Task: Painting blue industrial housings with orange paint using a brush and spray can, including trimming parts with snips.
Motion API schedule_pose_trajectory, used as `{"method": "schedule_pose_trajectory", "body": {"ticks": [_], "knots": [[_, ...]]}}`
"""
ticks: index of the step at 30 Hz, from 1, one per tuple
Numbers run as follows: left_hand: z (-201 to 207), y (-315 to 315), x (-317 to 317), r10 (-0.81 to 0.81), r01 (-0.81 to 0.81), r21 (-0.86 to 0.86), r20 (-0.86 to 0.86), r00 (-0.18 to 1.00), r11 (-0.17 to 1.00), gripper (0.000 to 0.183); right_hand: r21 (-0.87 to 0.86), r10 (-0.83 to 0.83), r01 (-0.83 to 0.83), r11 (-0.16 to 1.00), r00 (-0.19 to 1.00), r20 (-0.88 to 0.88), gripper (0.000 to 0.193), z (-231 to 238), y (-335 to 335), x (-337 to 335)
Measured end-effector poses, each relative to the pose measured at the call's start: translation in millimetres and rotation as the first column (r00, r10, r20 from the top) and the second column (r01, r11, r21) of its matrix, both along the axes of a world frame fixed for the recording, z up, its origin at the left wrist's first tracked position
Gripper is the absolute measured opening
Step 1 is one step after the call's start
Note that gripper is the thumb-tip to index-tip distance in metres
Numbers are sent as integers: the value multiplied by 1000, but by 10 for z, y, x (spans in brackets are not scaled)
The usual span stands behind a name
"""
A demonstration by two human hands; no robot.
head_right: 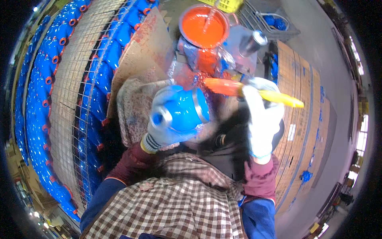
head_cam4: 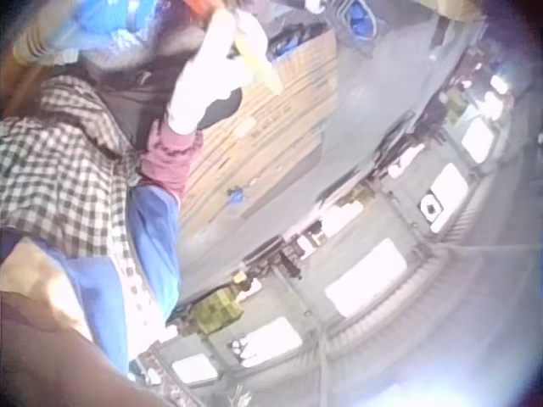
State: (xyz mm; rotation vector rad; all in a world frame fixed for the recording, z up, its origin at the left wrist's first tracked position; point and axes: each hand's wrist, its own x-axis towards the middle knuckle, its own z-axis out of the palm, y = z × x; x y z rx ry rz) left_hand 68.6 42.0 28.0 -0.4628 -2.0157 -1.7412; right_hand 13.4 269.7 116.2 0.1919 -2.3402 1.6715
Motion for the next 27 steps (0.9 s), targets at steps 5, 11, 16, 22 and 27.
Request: {"method": "schedule_pose_trajectory", "body": {"ticks": [5,11,16,22,27], "knots": [[54,161,53,-111,-63,-434,-364,925,899,62,144,-30,16,989,995,93,21,120,-97,-11],[89,239,126,-132,-144,-560,-423,897,816,54,195,-30,44,980,996,-78,20,218,-41,194],[108,336,166,35,-138,-389,-259,965,911,62,139,33,-27,990,999,-43,12,334,58,557],[41,424,225,-107,27,230,343,933,973,99,372,379,-231,899,835,-398,29,320,152,677],[20,440,273,-507,-28,842,350,788,539,72,511,470,-230,828,781,-411,24,287,298,743]]}}
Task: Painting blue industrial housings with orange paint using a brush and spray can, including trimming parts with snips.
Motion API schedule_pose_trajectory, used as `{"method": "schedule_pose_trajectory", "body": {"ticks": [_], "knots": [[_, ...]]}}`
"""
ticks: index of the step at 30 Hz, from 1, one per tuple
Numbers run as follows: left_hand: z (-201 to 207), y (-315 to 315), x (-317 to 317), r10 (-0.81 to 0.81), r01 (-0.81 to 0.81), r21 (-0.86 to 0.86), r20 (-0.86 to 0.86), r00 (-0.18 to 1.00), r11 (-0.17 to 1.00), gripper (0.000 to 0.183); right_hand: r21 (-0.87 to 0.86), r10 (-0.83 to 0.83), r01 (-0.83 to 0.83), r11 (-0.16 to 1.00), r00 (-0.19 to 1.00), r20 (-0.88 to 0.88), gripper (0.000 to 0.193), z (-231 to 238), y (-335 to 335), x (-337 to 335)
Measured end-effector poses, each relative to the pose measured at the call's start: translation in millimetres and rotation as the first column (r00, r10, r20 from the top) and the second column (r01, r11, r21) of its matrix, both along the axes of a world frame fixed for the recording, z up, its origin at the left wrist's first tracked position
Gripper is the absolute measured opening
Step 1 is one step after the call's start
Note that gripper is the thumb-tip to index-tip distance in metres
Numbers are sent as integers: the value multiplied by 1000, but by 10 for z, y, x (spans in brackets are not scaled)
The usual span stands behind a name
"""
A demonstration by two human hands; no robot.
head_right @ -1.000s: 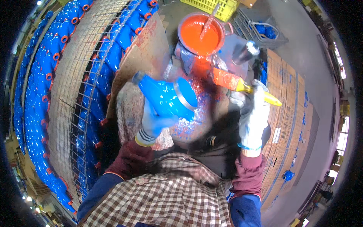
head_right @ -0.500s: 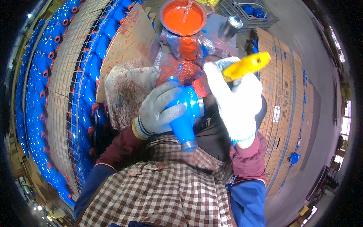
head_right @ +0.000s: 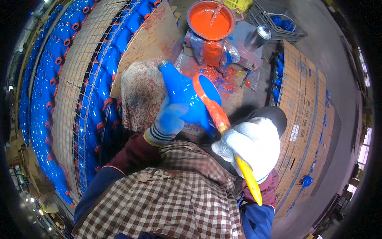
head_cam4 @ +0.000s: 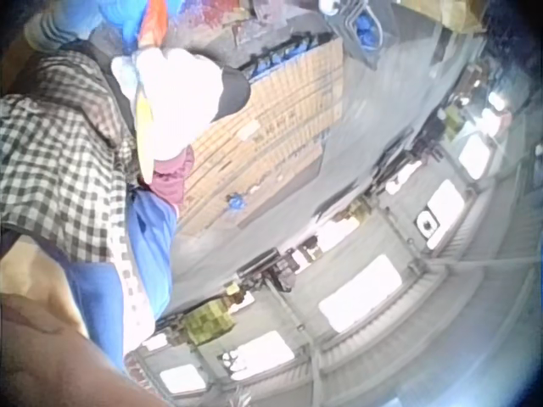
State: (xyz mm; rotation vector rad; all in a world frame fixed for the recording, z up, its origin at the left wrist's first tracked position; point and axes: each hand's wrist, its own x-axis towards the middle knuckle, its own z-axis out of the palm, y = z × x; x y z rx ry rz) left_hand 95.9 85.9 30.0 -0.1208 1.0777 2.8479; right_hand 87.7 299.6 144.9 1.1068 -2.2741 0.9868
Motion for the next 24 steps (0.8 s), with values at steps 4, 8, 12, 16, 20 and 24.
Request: {"method": "schedule_pose_trajectory", "body": {"ticks": [4,8,12,16,20,24], "knots": [[77,-30,66,-203,135,415,125,971,900,76,-267,62,-24,963,989,135,17,-211,61,-33],[109,-48,66,-420,277,710,29,907,647,99,-457,141,2,890,950,279,25,-432,151,-181],[58,-45,61,-534,372,892,-189,824,258,100,-603,195,198,773,830,522,24,-651,139,-349],[40,-158,47,-217,159,281,186,958,947,84,-766,360,259,589,764,535,25,-662,81,-362],[132,-327,-51,-210,216,-298,53,976,930,73,-543,-16,348,764,852,523,21,-422,53,-476],[321,-328,-49,-394,-157,-986,-163,905,46,82,76,-336,334,939,942,12,15,-328,-99,-820]]}}
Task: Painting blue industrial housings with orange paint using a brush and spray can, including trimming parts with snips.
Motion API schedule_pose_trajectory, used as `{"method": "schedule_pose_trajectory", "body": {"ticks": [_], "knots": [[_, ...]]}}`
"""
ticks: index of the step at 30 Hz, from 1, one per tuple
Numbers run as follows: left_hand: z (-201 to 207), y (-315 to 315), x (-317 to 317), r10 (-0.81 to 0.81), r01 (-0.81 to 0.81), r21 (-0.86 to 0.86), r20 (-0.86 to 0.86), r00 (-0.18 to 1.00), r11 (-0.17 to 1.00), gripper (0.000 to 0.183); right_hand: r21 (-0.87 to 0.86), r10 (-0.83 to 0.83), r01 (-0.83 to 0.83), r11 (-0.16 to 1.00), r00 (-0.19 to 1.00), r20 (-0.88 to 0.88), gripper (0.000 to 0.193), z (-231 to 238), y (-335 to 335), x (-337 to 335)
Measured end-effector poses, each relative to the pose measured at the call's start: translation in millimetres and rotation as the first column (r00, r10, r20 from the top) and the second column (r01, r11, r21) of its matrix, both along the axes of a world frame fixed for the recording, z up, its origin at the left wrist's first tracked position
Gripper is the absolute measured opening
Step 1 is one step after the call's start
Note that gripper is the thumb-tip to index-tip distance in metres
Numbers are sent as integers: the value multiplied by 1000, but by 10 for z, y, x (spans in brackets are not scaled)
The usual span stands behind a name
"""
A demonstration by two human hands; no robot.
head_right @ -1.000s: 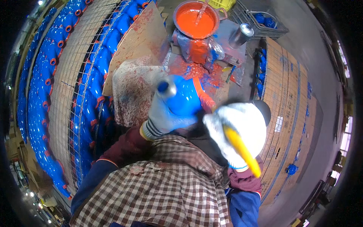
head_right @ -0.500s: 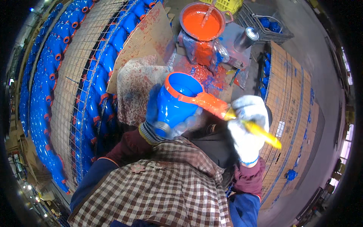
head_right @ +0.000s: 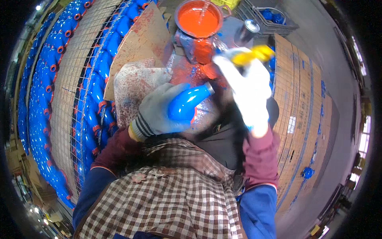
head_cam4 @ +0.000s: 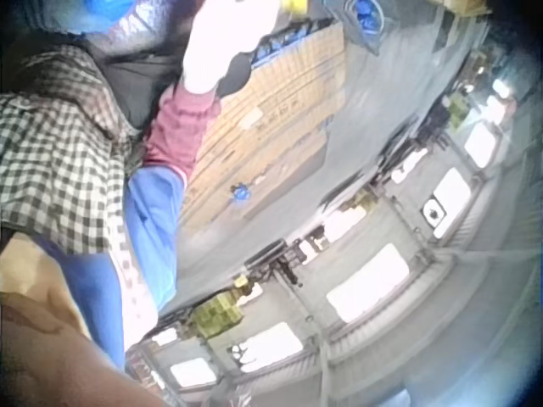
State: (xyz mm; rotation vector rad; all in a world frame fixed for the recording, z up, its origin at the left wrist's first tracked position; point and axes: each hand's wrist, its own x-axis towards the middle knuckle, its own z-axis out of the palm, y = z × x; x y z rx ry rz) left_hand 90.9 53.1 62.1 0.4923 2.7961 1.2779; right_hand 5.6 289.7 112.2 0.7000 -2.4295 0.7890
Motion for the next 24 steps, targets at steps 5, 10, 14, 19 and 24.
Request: {"method": "schedule_pose_trajectory", "body": {"ticks": [5,10,14,19,24], "knots": [[176,76,29,-94,16,-348,-209,973,937,75,132,100,-112,985,991,93,26,-154,-124,-162],[146,68,18,-43,-16,-349,-160,986,937,76,393,229,-115,912,939,-256,41,-131,0,-42],[60,66,15,43,-67,-231,-108,993,971,76,73,199,-192,979,975,-102,35,-67,77,135],[-48,-42,-19,-103,-110,540,349,932,835,85,-582,317,-195,789,941,115,20,-236,205,322],[-279,56,182,-447,-443,876,479,755,191,76,-874,315,57,483,920,234,18,-697,130,375]]}}
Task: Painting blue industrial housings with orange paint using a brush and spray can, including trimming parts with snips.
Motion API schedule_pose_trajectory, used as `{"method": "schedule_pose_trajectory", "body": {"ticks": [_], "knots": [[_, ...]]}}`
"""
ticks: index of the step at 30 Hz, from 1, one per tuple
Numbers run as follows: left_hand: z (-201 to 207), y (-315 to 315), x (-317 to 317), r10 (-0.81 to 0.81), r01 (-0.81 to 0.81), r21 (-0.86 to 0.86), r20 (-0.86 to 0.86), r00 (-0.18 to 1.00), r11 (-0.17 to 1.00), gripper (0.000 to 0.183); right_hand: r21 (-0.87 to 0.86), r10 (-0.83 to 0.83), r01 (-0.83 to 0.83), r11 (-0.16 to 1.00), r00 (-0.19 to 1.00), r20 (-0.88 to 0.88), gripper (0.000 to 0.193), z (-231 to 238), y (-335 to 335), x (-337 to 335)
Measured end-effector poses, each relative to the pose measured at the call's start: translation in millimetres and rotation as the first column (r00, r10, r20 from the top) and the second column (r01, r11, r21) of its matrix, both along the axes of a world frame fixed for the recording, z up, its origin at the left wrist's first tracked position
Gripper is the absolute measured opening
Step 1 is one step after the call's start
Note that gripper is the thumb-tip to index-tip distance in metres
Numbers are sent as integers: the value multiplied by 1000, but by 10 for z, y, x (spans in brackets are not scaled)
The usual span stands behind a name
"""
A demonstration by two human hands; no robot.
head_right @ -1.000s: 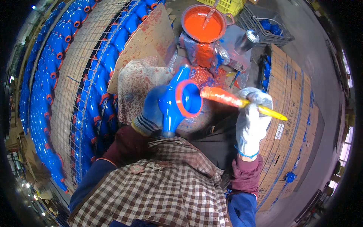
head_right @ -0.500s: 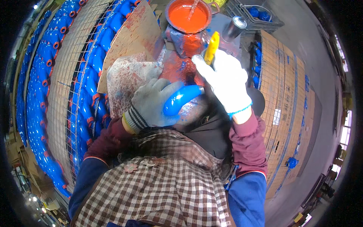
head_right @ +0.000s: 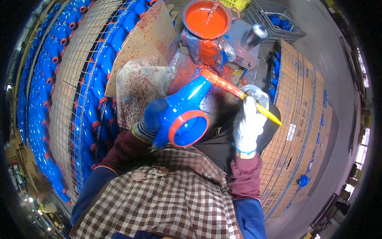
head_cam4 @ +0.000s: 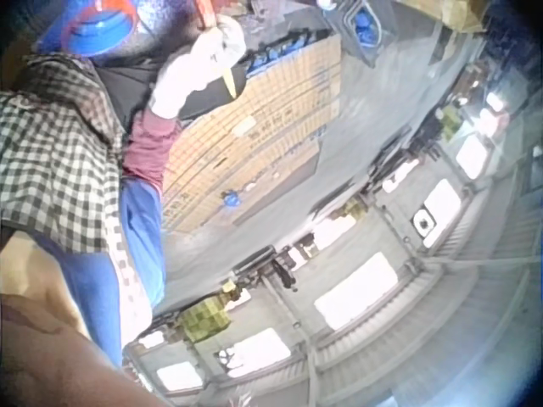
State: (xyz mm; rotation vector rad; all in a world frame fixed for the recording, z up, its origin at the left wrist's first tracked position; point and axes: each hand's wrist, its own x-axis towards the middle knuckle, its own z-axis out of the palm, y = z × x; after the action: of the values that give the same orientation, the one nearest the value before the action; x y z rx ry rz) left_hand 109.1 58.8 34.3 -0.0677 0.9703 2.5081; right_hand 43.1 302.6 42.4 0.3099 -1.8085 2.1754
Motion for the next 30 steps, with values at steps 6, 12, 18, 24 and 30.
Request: {"method": "schedule_pose_trajectory", "body": {"ticks": [6,12,18,24,30], "knots": [[-80,289,128,3,-12,570,16,1000,822,81,-542,206,92,835,861,464,26,-340,-333,170],[265,325,-70,-51,8,414,95,994,910,81,-360,92,181,915,776,623,33,-109,-171,-23],[334,202,-309,-159,161,37,-52,986,986,70,-25,-204,215,976,952,227,24,397,117,-316],[467,206,-347,-531,-591,-748,-647,547,302,57,841,213,360,403,857,-469,36,654,158,-510],[602,230,-347,-753,-622,-782,-434,494,42,65,824,352,547,148,749,-561,36,648,18,-455]]}}
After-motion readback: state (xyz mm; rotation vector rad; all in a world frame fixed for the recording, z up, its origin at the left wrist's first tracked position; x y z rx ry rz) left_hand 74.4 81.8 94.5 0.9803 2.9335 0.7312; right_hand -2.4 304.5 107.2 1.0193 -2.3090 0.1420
